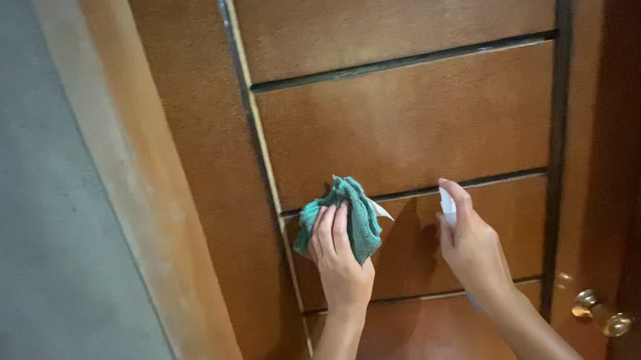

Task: The person sprays liquid from a bottle onto a wooden door and wipes the door panels and the adjacent door frame with a cloth.

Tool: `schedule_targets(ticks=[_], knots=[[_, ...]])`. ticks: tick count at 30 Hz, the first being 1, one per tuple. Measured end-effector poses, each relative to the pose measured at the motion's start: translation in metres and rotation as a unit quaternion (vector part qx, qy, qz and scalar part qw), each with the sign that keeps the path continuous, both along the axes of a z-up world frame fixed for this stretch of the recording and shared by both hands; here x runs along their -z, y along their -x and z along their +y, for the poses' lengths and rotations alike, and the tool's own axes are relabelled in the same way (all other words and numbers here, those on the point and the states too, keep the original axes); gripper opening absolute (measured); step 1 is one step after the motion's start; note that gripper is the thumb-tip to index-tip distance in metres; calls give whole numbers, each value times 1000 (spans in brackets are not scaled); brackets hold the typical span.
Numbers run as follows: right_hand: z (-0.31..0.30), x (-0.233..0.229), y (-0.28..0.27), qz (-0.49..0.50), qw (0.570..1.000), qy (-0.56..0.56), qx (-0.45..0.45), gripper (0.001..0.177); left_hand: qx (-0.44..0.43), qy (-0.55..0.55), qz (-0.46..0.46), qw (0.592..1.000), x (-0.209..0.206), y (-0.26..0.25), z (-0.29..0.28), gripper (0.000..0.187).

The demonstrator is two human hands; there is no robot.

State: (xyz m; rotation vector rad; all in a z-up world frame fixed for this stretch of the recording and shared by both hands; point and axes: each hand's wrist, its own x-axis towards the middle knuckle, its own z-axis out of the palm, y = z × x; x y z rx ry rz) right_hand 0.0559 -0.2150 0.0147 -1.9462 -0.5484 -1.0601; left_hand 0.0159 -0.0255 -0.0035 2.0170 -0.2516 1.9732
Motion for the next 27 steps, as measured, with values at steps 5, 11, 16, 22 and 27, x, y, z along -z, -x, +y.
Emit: schedule_targets(ticks=[5,11,16,22,27], knots=[[-17,2,-14,23,1000,11,1,55,-11,-11,-1,1000,2,-12,-19,63],[-42,1,-17,-15,1000,-9,5,57,-73,-32,14,997,2,-19,-37,66],[-83,0,-28,64,996,-34,46,58,-141,-30,32,989,-2,-29,-59,62],[-116,-1,-42,43,995,-72,51,58,-122,-76,94,985,-12,-40,-93,72],[-142,7,-59,51,988,-123,73,58,-80,-130,100,983,-16,-62,-151,72]])
